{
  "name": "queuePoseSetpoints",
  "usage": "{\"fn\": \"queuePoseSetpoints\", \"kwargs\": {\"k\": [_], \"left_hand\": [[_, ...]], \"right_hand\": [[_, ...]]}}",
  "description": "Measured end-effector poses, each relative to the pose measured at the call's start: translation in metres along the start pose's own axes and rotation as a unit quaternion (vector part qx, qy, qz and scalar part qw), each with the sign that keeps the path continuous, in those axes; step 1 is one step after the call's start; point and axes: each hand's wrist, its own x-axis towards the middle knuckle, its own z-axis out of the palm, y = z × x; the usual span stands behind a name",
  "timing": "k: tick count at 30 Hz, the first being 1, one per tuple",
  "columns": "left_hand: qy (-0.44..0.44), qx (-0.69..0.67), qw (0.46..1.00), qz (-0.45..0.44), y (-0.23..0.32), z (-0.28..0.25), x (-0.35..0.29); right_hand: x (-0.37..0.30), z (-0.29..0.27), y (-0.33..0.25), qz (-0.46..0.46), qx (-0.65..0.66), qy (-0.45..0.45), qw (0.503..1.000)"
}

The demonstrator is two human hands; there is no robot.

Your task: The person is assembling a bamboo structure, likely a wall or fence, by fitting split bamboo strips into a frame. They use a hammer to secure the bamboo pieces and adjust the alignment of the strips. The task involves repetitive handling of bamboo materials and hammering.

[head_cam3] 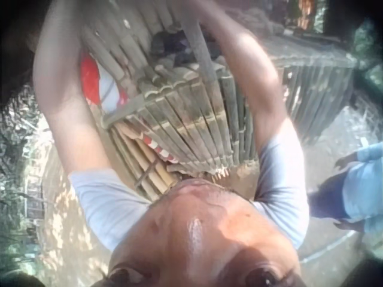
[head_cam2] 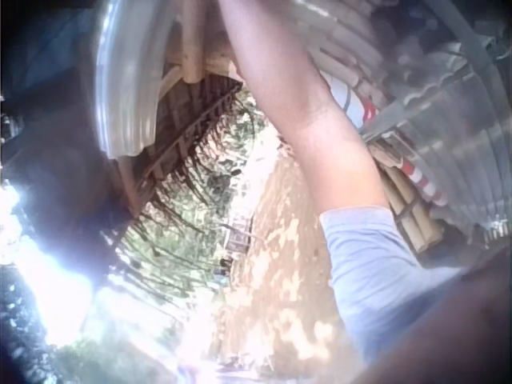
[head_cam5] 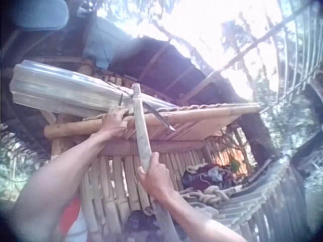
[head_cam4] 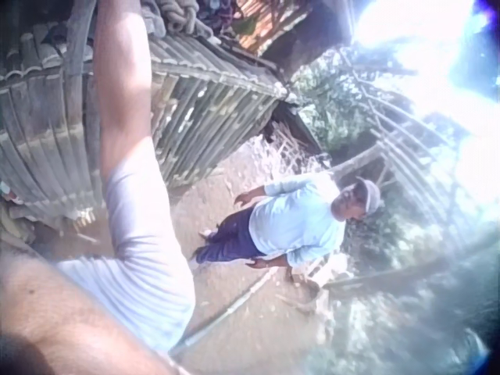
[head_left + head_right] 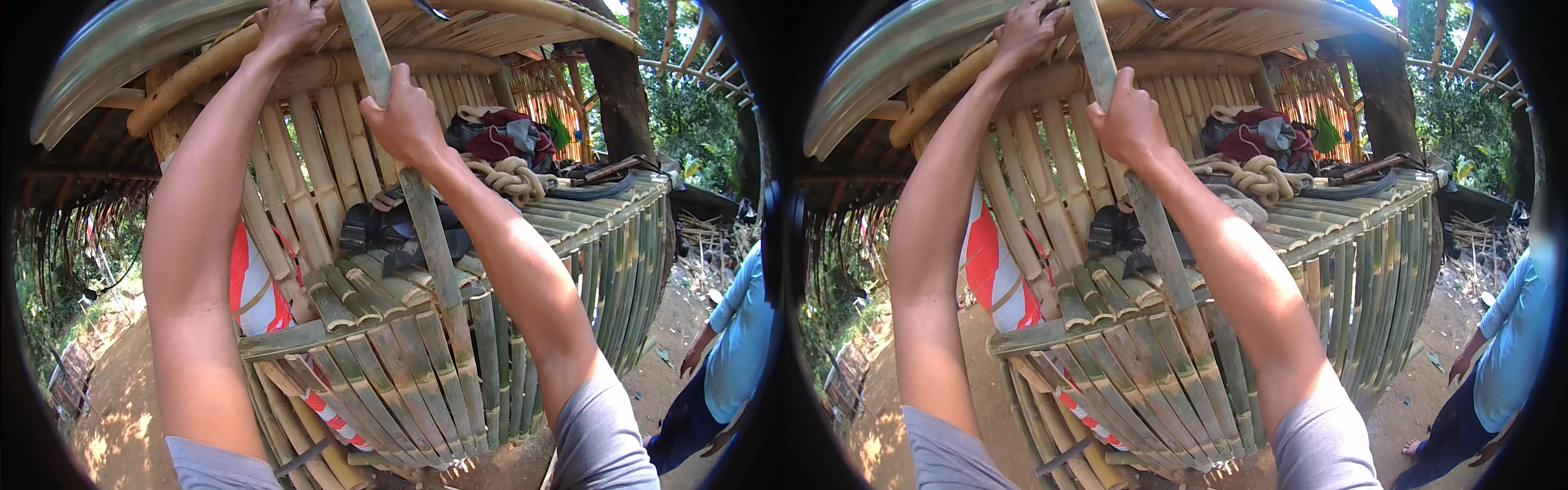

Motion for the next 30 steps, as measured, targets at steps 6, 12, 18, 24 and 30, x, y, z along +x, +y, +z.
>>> {"fn": "queuePoseSetpoints", "kwargs": {"k": [6, 12, 18, 24, 30], "left_hand": [[-0.081, 0.018, 0.992, -0.097, 0.006, 0.023, 0.007], [-0.053, -0.051, 0.993, -0.097, 0.004, 0.023, 0.011], [-0.07, -0.177, 0.98, -0.063, -0.005, 0.028, 0.02], [-0.047, -0.151, 0.987, -0.04, -0.008, 0.028, 0.019], [-0.052, -0.167, 0.984, -0.046, -0.001, 0.016, 0.02]], "right_hand": [[0.002, -0.001, 0.006, 0.01, 0.037, -0.048, 0.998], [0.001, -0.008, 0.003, 0.0, 0.066, -0.06, 0.996], [0.002, -0.003, 0.008, -0.004, 0.082, -0.045, 0.996], [0.002, -0.001, 0.007, -0.013, 0.061, -0.041, 0.997], [0.003, 0.008, 0.01, -0.052, 0.03, 0.031, 0.998]]}}
